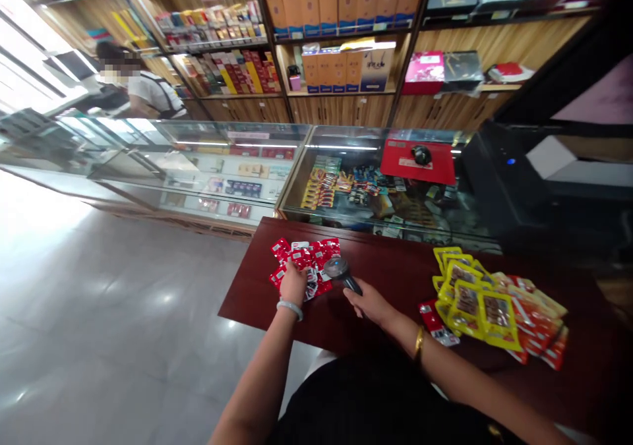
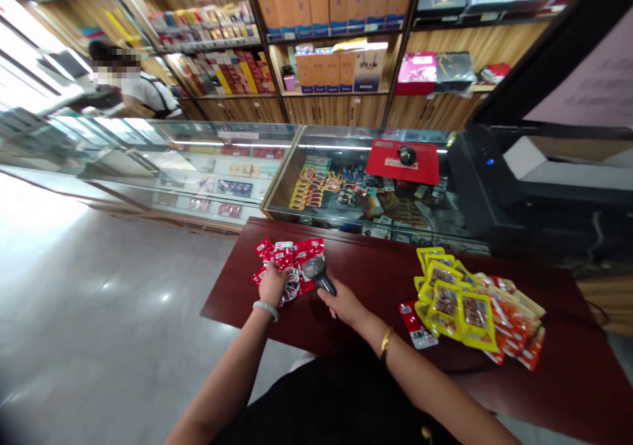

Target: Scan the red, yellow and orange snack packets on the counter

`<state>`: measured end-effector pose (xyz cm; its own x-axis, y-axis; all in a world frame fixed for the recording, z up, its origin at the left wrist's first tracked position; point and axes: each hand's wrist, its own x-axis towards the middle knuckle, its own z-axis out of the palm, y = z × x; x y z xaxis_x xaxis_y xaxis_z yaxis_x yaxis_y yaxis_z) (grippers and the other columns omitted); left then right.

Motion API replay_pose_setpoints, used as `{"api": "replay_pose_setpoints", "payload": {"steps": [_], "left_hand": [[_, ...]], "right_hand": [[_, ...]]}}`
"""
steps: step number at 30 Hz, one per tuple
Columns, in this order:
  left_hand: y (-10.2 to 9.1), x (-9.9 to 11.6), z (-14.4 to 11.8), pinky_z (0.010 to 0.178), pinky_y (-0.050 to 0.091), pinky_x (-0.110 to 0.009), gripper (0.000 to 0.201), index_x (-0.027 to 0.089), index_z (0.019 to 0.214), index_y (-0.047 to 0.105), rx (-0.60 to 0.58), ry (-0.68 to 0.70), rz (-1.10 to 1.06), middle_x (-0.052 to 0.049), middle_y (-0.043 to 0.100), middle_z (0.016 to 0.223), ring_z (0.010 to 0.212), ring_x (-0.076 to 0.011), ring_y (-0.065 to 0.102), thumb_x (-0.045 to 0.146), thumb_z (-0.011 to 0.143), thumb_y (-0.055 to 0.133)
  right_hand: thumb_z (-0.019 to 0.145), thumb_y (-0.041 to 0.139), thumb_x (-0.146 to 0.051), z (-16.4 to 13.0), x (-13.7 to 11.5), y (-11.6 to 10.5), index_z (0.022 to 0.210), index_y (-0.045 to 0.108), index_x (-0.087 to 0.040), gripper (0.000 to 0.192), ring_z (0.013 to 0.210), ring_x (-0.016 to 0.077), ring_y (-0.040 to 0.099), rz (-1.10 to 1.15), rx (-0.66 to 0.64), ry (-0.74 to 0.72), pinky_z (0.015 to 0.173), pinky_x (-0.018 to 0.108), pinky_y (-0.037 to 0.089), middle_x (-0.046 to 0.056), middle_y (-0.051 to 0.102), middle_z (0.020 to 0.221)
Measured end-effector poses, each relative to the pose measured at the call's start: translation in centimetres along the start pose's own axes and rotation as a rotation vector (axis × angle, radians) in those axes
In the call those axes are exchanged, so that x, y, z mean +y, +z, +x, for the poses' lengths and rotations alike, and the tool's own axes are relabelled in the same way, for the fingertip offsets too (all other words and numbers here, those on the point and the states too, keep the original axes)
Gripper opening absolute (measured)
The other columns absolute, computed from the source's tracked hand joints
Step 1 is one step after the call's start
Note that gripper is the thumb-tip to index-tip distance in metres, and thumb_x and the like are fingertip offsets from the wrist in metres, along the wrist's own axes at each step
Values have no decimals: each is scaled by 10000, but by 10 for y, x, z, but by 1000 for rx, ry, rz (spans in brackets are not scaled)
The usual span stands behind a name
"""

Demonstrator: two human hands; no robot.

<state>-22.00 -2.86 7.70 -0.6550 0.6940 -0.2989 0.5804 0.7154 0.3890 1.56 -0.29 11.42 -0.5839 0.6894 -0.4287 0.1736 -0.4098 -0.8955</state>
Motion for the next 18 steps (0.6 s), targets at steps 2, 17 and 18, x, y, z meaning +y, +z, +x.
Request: {"api": "replay_pose_setpoints", "payload": {"steps": [2,17,18], "left_hand": [[3,11,-8,673,421,-303,378,153,1171,486,3,40,28,-149,698,957,867,-277,679,426,910,501],[164,141,-146,758,473,-255,255,155,1056,676,-773,480,-173,-99,730,929,822,-182,674,240,819,638],[175,148,-152,728,480,-249,287,138,1088,667,-832,413,-240,-102,731,912,795,-175,675,230,818,634]], "right_hand": [[813,621,-520,-12,7,-13,1200,522,-172,530,388,71,434,-3,23,-5,397,200,355,-96,481,587],[777,586,-631,-177,103,-123,1201,506,-164,636,366,87,408,149,428,194,402,213,317,-121,440,516],[770,586,-643,-186,108,-129,1185,509,-170,634,366,89,409,165,459,203,401,215,313,-118,446,521]]}}
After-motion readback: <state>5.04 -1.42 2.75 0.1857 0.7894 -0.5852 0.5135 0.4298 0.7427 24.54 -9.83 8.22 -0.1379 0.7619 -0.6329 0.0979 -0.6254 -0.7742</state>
